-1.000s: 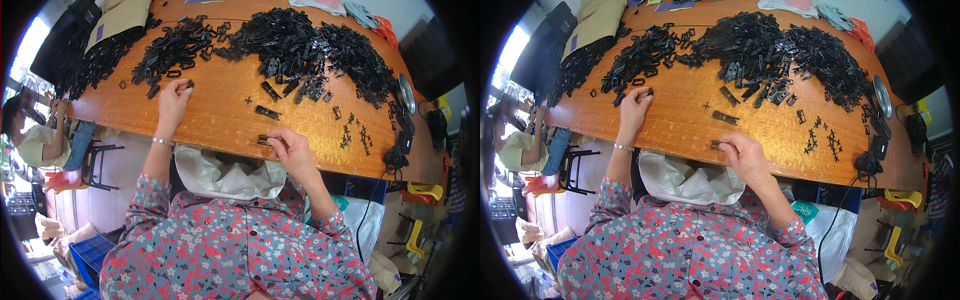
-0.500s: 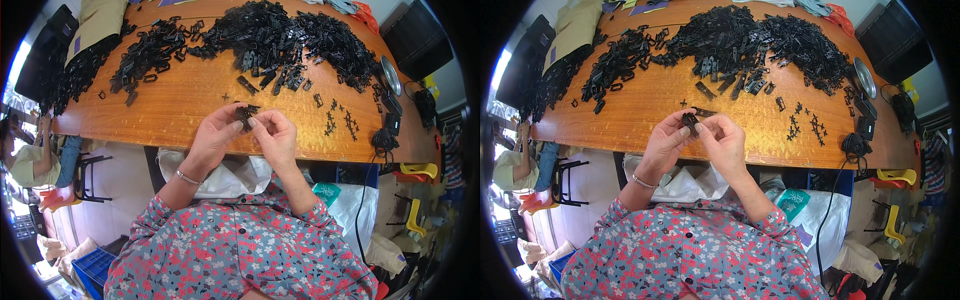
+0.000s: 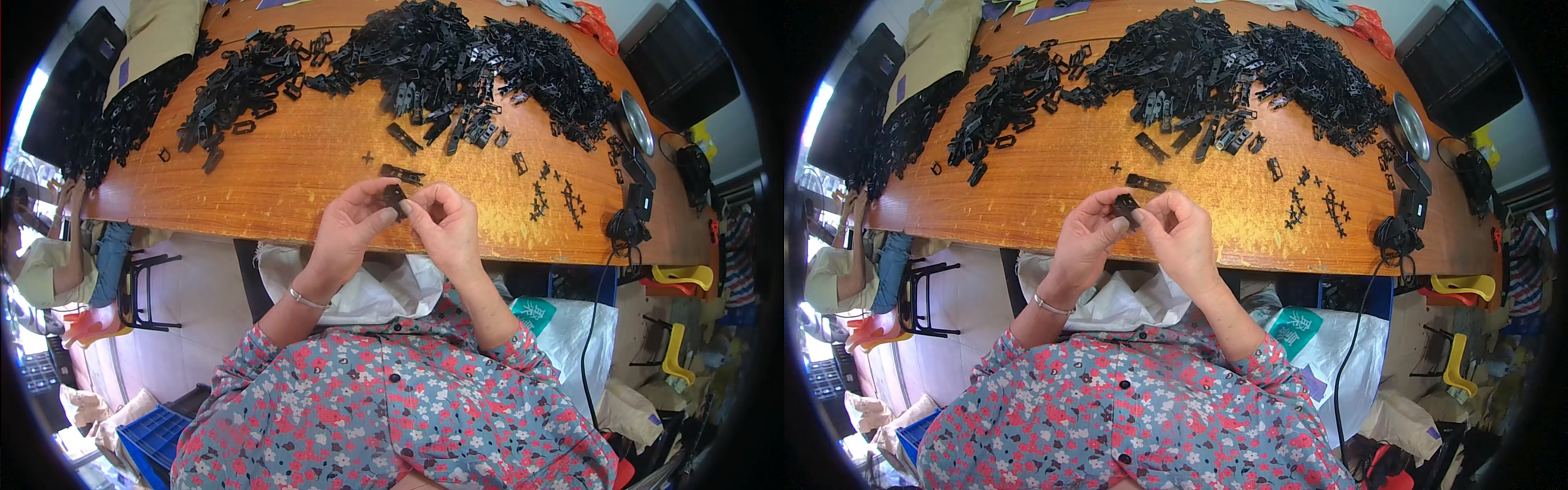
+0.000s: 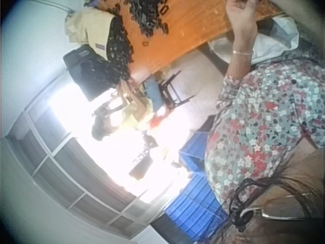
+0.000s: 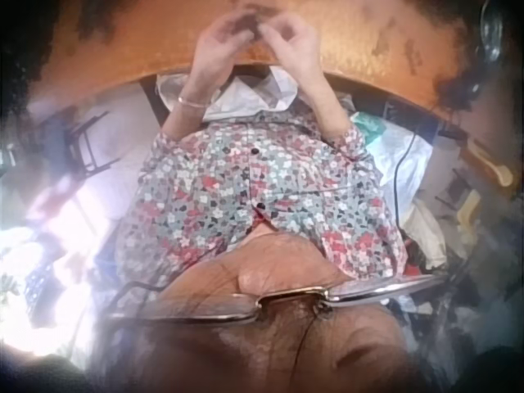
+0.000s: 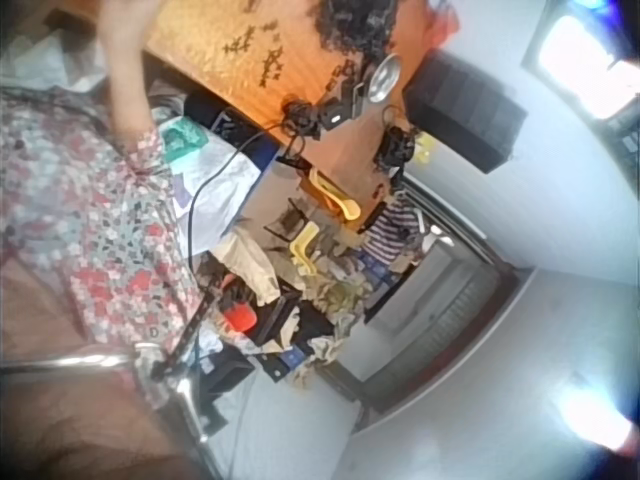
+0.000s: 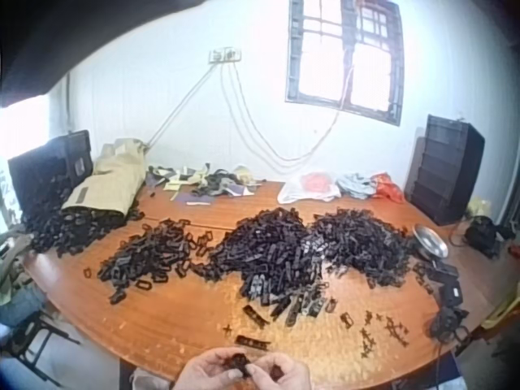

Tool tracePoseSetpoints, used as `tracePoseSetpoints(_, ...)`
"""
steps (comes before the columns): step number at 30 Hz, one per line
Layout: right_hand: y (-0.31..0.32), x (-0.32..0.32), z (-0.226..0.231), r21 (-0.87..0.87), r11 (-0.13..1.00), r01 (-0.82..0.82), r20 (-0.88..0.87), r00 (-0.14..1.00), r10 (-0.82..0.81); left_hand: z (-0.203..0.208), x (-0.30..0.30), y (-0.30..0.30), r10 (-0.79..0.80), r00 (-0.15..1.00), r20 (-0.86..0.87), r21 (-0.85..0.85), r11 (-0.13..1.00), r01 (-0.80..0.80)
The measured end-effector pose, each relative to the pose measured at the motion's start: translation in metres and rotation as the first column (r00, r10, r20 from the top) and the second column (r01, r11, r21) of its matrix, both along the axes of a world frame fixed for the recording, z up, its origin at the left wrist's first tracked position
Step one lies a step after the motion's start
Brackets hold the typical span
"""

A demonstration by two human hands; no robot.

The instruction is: The person assembles plastic components by picking the parts from a table and fitting them together by hand.

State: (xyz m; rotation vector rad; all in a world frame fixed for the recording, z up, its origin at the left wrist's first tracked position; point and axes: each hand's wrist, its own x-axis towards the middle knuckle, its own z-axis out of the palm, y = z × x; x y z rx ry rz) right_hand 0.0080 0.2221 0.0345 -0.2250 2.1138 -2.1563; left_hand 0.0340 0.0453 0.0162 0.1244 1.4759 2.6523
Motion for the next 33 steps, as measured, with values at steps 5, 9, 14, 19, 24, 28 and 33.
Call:
tracePoseSetpoints(5, -0.012, 0.002, -0.005, 0.253, 0.956, 0.149, -0.301, 0.951, -0.069, 0.004, 0.011, 0.013, 0.088, 0.995, -0.049, -0.205, 0.974, -0.096)
tracePoseSetpoints(9, -0.006, 0.008, -0.013, 0.239, 0.969, 0.062, -0.24, 0.971, -0.003, 0.004, 0.019, 0.008, 0.028, 0.999, 0.031, -0.382, 0.924, -0.014)
tracePoseSetpoints(14, 0.019, 0.007, -0.009, -0.303, 0.908, -0.29, 0.254, 0.894, 0.371, 0.01, 0.018, 0.003, -0.125, 0.983, 0.133, -0.234, 0.96, 0.154)
tracePoseSetpoints(19, 0.025, 0.011, -0.021, -0.37, 0.914, -0.165, 0.216, 0.942, 0.258, 0.021, -0.011, 0.008, -0.057, 0.996, 0.074, -0.573, 0.814, 0.09)
tracePoseSetpoints(24, 0.033, 0.016, -0.015, -0.426, 0.888, -0.173, 0.308, 0.895, 0.322, 0.021, -0.05, 0.013, -0.051, 0.938, -0.342, -0.937, 0.089, -0.336)
tracePoseSetpoints(28, 0.032, 0.024, -0.017, -0.393, 0.907, -0.151, 0.35, 0.888, 0.299, 0.009, -0.066, 0.014, -0.063, 0.939, -0.338, -0.94, -0.022, -0.339)
tracePoseSetpoints(33, 0.031, 0.024, -0.024, -0.382, 0.921, -0.077, 0.4, 0.884, 0.24, 0.006, -0.067, 0.012, -0.049, 0.918, -0.393, -0.918, -0.031, -0.395)
